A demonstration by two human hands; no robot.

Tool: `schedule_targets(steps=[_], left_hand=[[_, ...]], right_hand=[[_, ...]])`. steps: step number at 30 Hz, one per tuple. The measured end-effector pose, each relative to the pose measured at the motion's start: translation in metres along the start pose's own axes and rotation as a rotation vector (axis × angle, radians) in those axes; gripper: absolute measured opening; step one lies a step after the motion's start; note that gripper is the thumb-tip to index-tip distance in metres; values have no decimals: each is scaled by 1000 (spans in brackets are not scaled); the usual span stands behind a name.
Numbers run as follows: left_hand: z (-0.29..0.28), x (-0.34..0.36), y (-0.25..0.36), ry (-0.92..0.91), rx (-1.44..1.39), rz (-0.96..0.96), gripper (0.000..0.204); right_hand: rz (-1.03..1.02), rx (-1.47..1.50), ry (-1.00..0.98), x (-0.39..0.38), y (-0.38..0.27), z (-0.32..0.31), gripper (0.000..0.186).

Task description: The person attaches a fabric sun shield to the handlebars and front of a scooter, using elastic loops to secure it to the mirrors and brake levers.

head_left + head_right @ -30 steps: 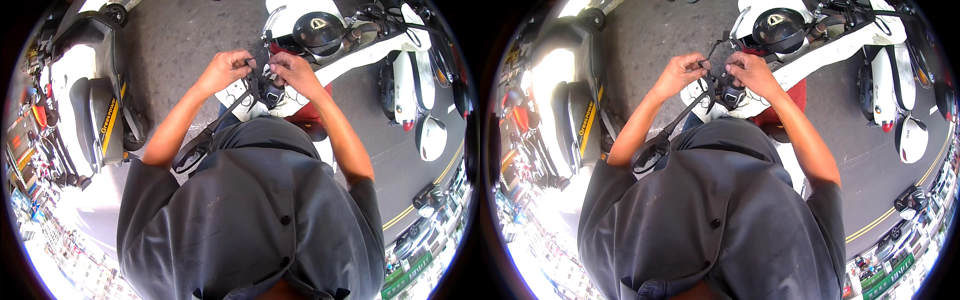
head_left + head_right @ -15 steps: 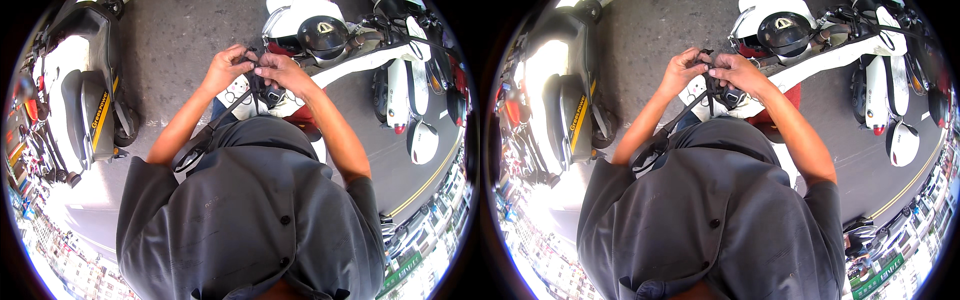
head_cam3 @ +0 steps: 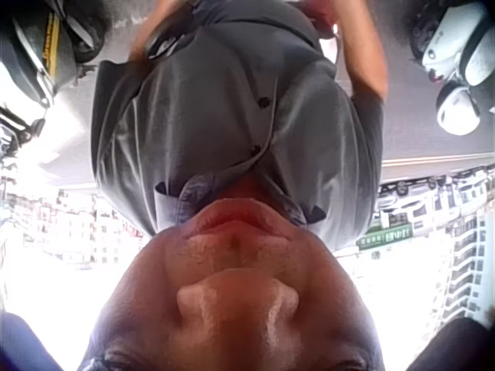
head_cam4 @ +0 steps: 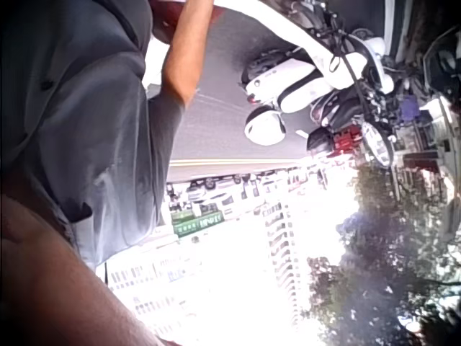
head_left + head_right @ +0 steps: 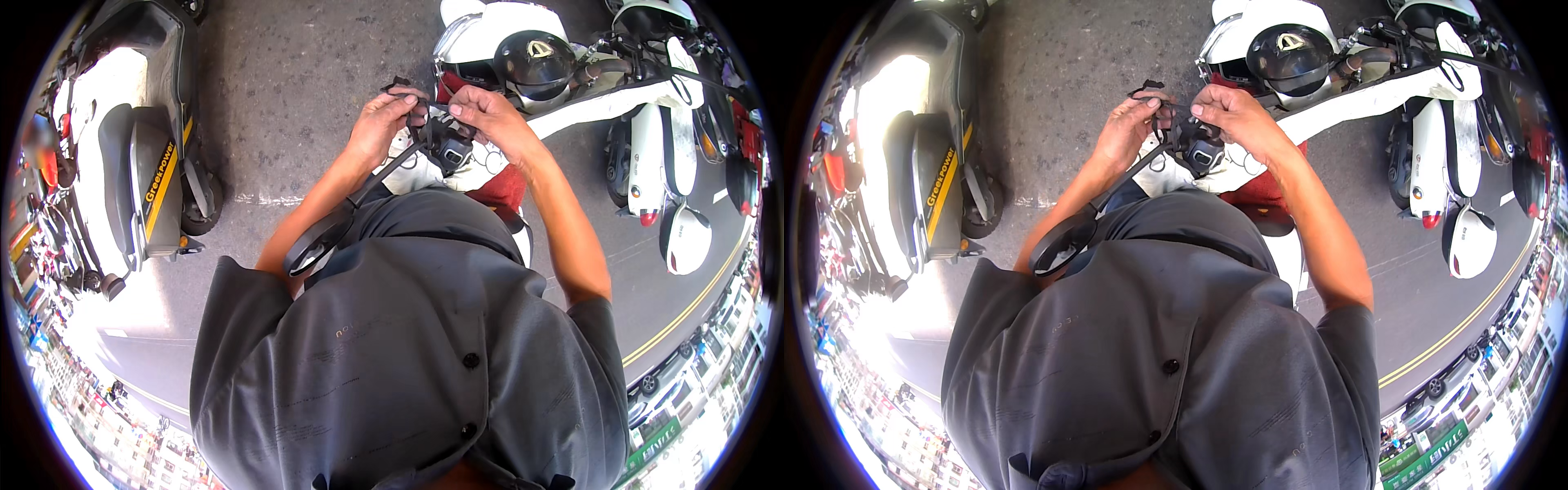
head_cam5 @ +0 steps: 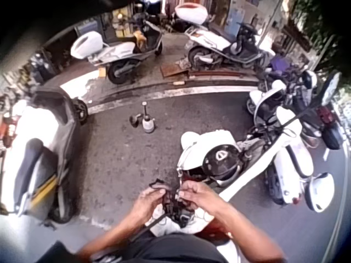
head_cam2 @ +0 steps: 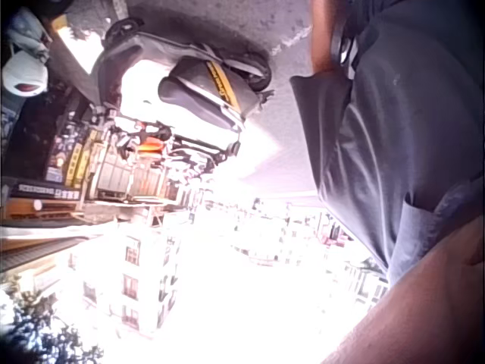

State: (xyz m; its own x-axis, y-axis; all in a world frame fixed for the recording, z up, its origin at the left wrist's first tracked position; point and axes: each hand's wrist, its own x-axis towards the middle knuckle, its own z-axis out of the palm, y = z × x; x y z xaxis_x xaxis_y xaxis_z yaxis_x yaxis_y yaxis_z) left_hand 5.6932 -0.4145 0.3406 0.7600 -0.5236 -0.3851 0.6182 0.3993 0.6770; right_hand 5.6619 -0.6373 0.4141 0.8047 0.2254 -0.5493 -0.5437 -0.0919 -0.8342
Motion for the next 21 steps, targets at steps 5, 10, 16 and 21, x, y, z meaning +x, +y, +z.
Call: schedule_targets(steps=[5, 10, 16, 21], left_hand=[[-52, -46, -34, 140, -127, -116, 24], [-12, -40, -8, 22, -403, -29, 19], [4, -22, 33, -208, 418, -34, 14], [-3, -29, 16, -15, 198, -54, 13]], right_hand=[[91, -356, -112, -83, 44, -24, 17], [-24, -368, -133, -99, 7, -1, 16], [-211, -601, -338, -84, -17, 13, 17], [-251, -701, -304, -65, 7, 32, 16]])
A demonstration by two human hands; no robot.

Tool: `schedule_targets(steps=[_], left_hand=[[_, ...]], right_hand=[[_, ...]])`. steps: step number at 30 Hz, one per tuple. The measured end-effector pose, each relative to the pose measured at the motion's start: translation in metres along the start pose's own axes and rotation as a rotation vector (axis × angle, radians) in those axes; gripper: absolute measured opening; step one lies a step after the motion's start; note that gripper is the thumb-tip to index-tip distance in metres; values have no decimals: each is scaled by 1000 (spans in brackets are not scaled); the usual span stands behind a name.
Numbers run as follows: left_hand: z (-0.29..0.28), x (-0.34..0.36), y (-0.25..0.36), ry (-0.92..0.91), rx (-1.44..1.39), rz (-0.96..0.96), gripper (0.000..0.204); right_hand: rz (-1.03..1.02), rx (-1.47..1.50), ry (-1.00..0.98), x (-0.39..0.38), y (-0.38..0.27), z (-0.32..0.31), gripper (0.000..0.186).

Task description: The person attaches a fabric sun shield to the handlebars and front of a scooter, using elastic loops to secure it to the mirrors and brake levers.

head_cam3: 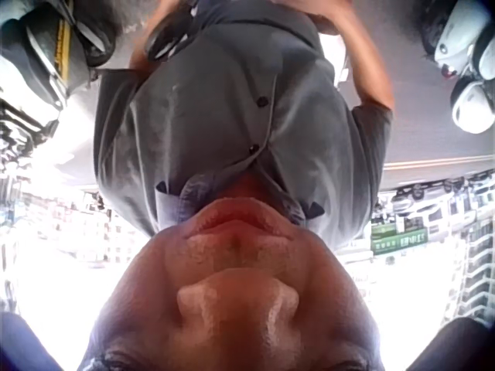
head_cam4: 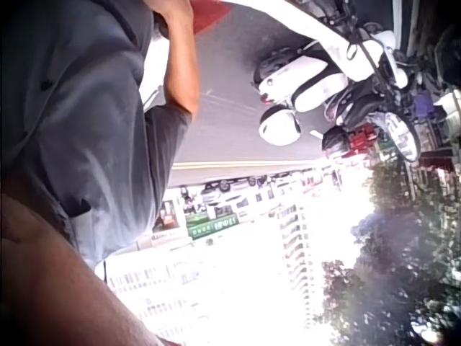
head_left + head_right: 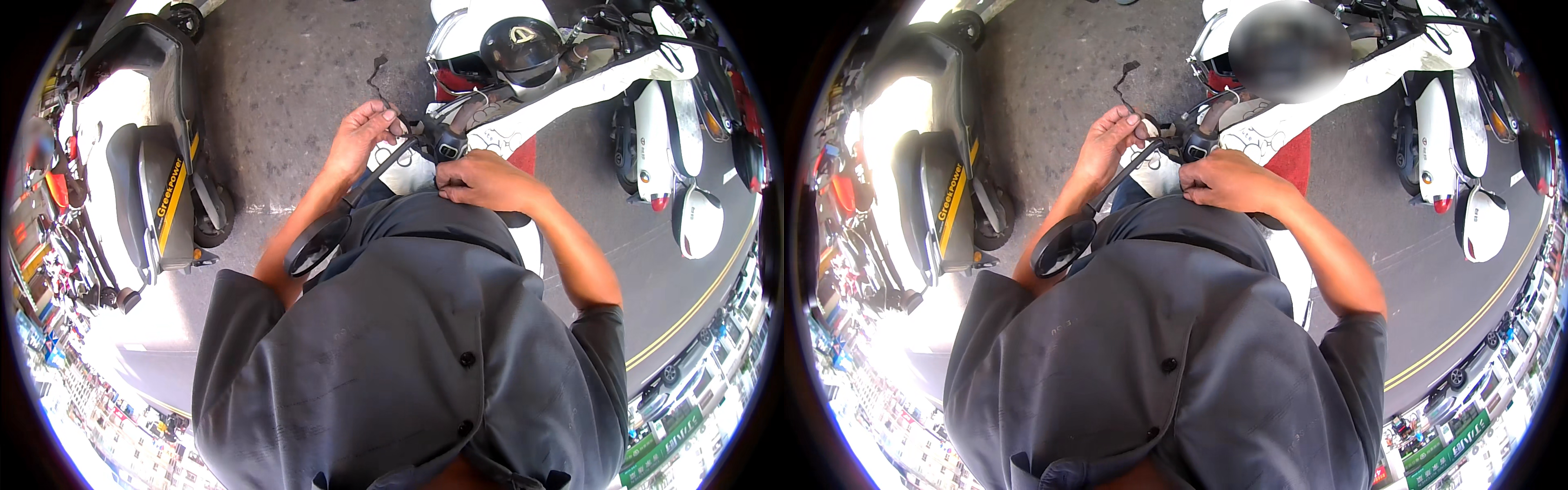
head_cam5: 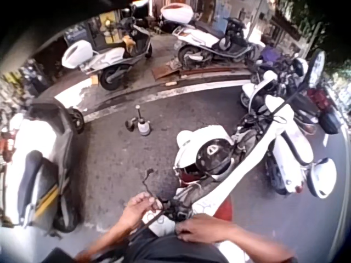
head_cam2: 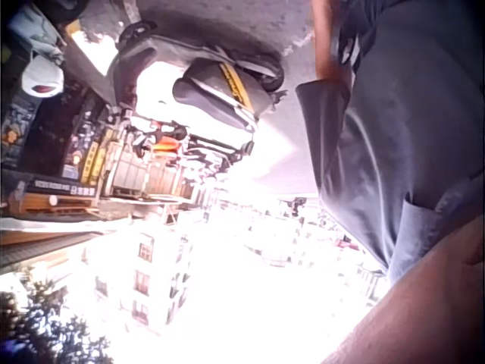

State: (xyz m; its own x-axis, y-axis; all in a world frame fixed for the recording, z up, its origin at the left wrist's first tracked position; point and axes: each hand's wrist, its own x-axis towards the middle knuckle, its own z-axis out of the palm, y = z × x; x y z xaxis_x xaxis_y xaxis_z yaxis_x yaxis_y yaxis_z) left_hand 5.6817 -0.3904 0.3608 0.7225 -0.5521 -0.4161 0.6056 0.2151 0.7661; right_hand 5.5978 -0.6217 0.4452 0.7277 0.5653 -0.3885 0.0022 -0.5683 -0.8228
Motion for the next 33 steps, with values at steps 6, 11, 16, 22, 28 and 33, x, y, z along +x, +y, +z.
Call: schedule_targets(steps=[6, 11, 16, 22, 28, 33], left_hand=[[-10, -28, -44, -40, -259, 56, 13], [-7, -30, -57, -62, -293, 2, 17], [6, -57, -63, -14, -403, -170, 24], [5, -55, -39, -148, -9, -128, 19], [-15, -49, -35, -129, 125, -199, 16], [-41, -26, -21, -172, 374, -181, 15]], right_hand=[[38, 88, -87, 2, 7, 3, 16], [20, 122, -114, 17, 5, 16, 18], [-60, 45, -20, 39, 8, 53, 18], [-95, -117, 151, 38, 4, 80, 16], [239, 293, 466, 20, -1, 19, 18], [211, 147, 566, 29, -3, 20, 20]])
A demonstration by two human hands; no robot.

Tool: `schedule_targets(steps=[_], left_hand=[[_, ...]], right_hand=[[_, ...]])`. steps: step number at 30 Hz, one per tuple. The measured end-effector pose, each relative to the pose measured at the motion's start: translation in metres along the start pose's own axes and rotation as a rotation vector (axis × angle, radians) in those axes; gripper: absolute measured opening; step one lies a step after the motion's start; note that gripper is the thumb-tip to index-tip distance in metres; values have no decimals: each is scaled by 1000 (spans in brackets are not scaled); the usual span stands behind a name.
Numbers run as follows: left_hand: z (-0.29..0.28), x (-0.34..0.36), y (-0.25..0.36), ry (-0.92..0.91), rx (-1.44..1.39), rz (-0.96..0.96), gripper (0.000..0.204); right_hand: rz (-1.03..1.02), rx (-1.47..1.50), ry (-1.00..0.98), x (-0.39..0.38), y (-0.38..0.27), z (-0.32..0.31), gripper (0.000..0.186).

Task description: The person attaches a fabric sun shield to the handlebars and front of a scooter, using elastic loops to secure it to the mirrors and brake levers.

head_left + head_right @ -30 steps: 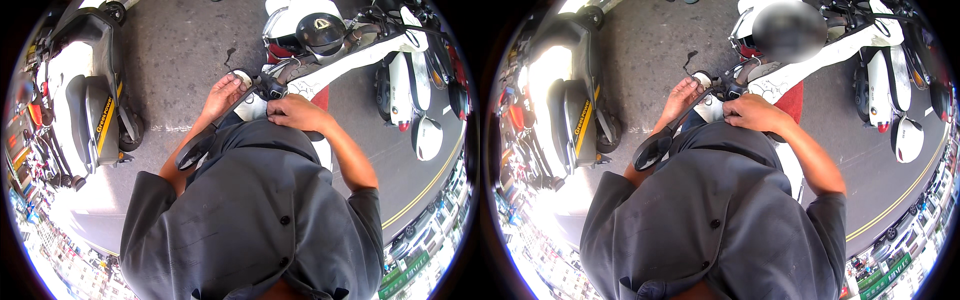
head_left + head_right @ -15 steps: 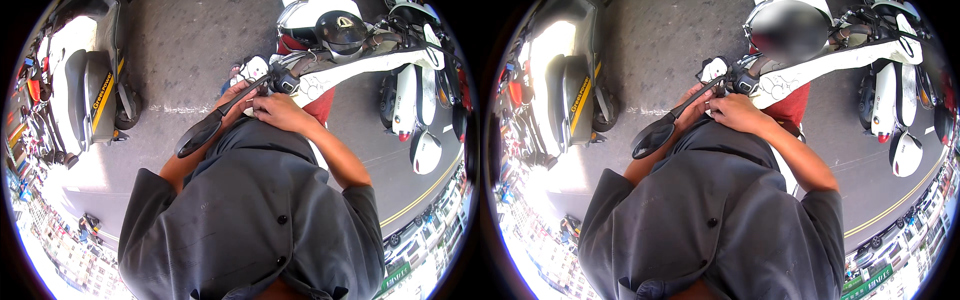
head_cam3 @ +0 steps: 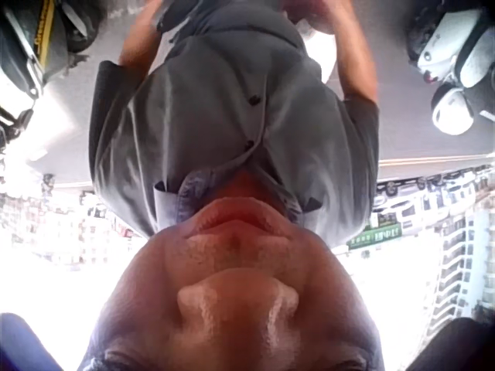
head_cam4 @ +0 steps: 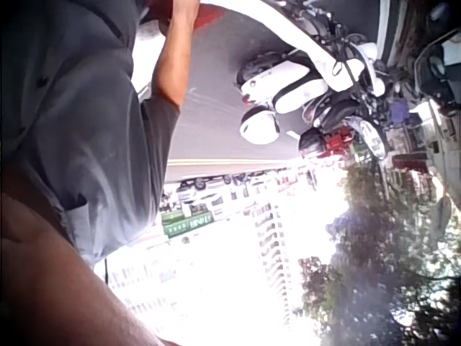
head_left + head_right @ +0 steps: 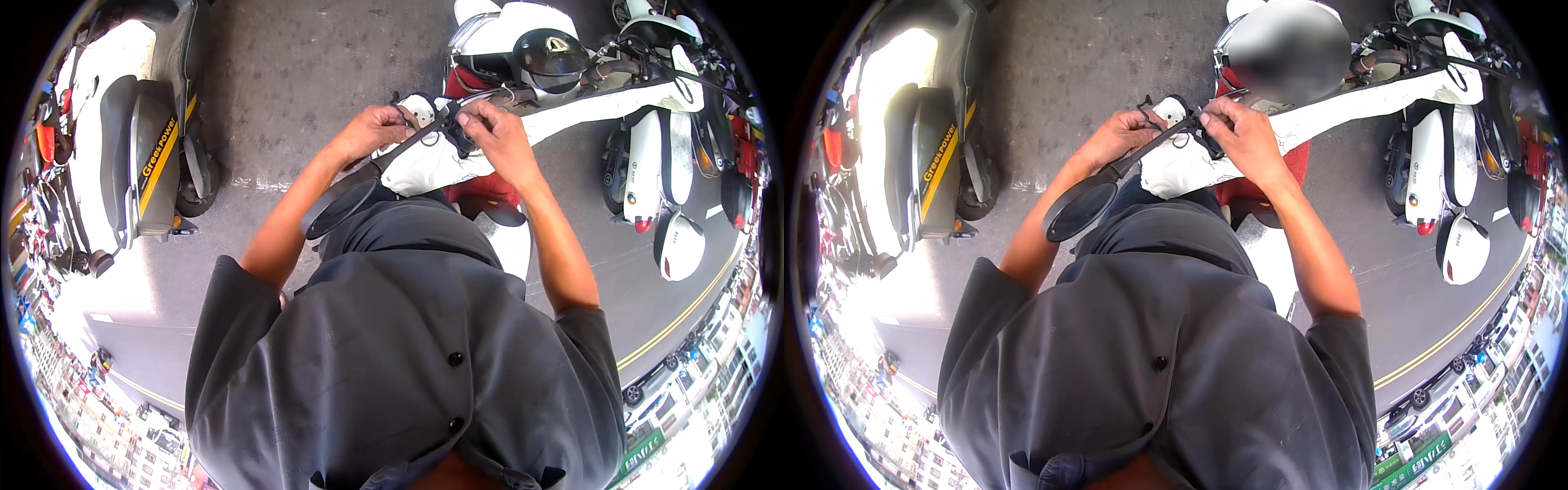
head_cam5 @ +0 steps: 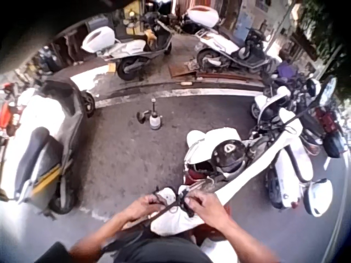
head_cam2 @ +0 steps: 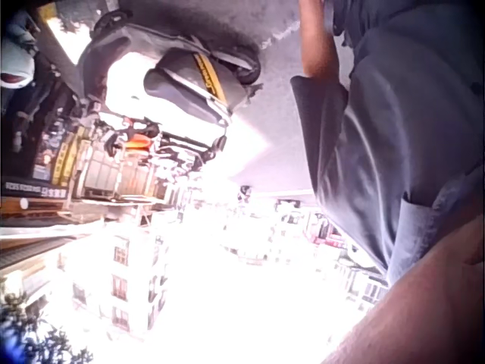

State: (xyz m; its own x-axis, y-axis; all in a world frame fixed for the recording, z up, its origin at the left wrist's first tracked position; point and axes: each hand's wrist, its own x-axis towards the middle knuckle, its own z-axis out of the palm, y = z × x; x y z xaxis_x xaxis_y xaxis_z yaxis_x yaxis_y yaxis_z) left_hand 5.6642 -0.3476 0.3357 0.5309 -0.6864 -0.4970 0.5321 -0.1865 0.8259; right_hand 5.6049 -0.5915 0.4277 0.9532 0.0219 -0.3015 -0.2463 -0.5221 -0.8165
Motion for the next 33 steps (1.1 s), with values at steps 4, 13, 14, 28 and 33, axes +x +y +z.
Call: schedule_targets(steps=[4, 13, 14, 28, 33], left_hand=[[3, 4, -9, -63, 189, 162, 16], [11, -5, 5, -175, 0, 30, 19], [8, -5, 6, -188, -23, 42, 19], [-15, 64, 121, -165, 532, 333, 22], [-9, 76, 124, -176, 530, 276, 21]], right_hand=[[-214, -144, 22, -28, -4, 37, 28], [-256, -201, 284, -35, 17, 79, 25], [-269, -209, 286, -35, 20, 78, 24], [138, 692, 252, 13, 7, 15, 16], [-22, 26, 169, -30, -7, 30, 24]])
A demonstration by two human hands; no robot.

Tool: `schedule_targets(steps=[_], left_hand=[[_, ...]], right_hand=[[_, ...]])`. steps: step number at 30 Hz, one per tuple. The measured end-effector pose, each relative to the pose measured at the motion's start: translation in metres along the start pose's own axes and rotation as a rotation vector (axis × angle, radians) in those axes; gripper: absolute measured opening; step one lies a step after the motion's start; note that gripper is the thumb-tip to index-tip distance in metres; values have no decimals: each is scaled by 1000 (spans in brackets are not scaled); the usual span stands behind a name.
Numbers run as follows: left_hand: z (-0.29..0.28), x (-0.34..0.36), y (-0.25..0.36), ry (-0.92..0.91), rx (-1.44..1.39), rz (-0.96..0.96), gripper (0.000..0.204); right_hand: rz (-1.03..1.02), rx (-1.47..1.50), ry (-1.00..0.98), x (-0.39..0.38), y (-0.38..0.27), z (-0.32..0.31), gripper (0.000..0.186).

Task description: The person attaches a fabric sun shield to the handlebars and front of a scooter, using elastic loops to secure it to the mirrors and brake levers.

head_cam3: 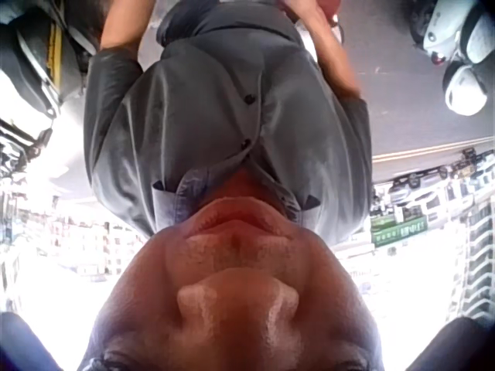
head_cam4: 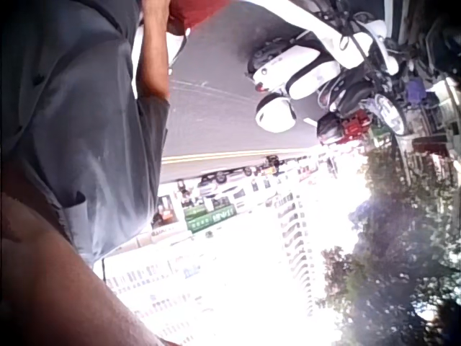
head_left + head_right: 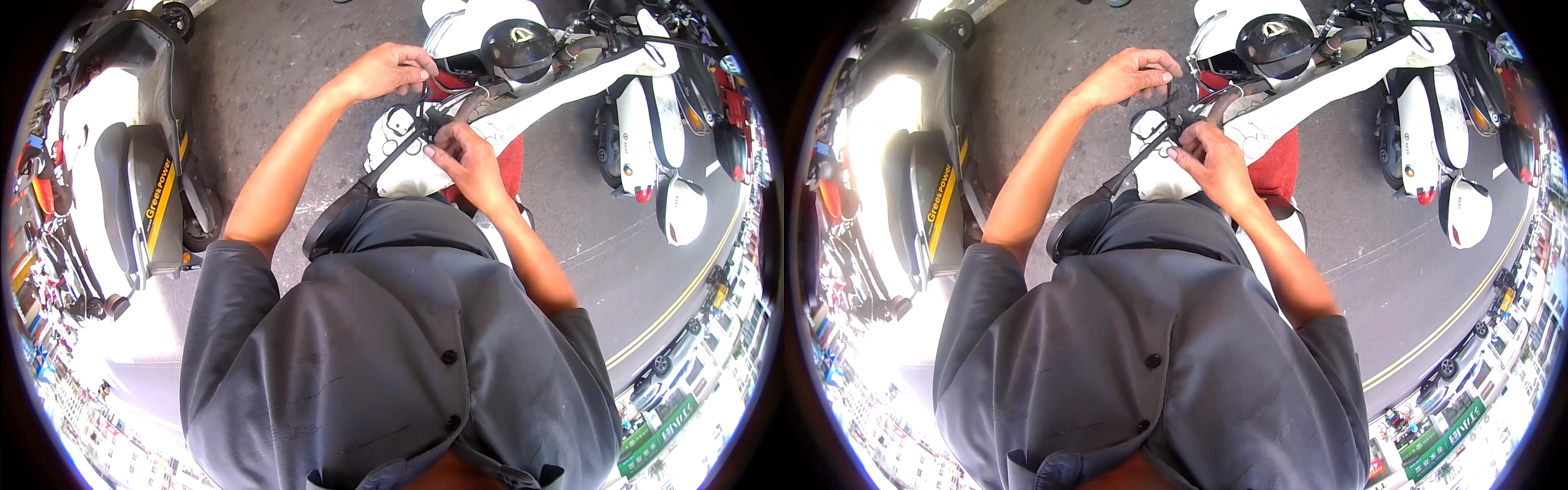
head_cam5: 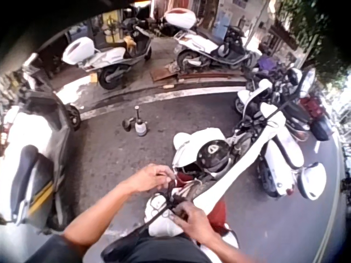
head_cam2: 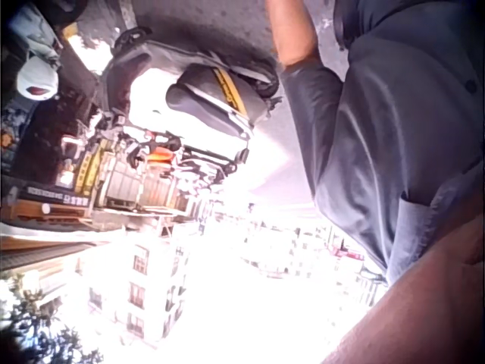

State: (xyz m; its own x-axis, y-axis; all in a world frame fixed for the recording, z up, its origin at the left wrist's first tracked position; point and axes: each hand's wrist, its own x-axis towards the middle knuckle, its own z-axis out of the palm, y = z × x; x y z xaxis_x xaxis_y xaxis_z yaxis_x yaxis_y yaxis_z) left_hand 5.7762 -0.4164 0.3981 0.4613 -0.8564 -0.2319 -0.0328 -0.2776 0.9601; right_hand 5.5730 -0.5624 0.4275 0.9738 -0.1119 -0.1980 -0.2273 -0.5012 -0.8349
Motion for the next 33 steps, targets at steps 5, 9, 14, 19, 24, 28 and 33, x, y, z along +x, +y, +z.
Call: schedule_targets(steps=[5, 9, 14, 19, 24, 28, 33], left_hand=[[-3, -9, -25, 56, -252, -98, 22], [9, -33, -70, 206, -542, -263, 21], [36, -57, -104, 316, -783, -361, 20], [40, -64, -100, 370, -852, -313, 20], [39, -67, -97, 375, -852, -317, 18], [49, -74, -112, 385, -937, -310, 22], [43, -78, -107, 365, -881, -338, 20]], right_hand=[[-146, 13, -175, -12, 4, 13, 35], [0, 215, -290, -13, 14, 17, 34], [450, 900, -308, -2, 8, 46, 36], [583, 1382, -128, 7, 14, 76, 29], [425, 1580, -178, 7, 31, 95, 27], [299, 1583, -334, 12, 33, 95, 33], [250, 1609, -392, 6, 40, 100, 25]])
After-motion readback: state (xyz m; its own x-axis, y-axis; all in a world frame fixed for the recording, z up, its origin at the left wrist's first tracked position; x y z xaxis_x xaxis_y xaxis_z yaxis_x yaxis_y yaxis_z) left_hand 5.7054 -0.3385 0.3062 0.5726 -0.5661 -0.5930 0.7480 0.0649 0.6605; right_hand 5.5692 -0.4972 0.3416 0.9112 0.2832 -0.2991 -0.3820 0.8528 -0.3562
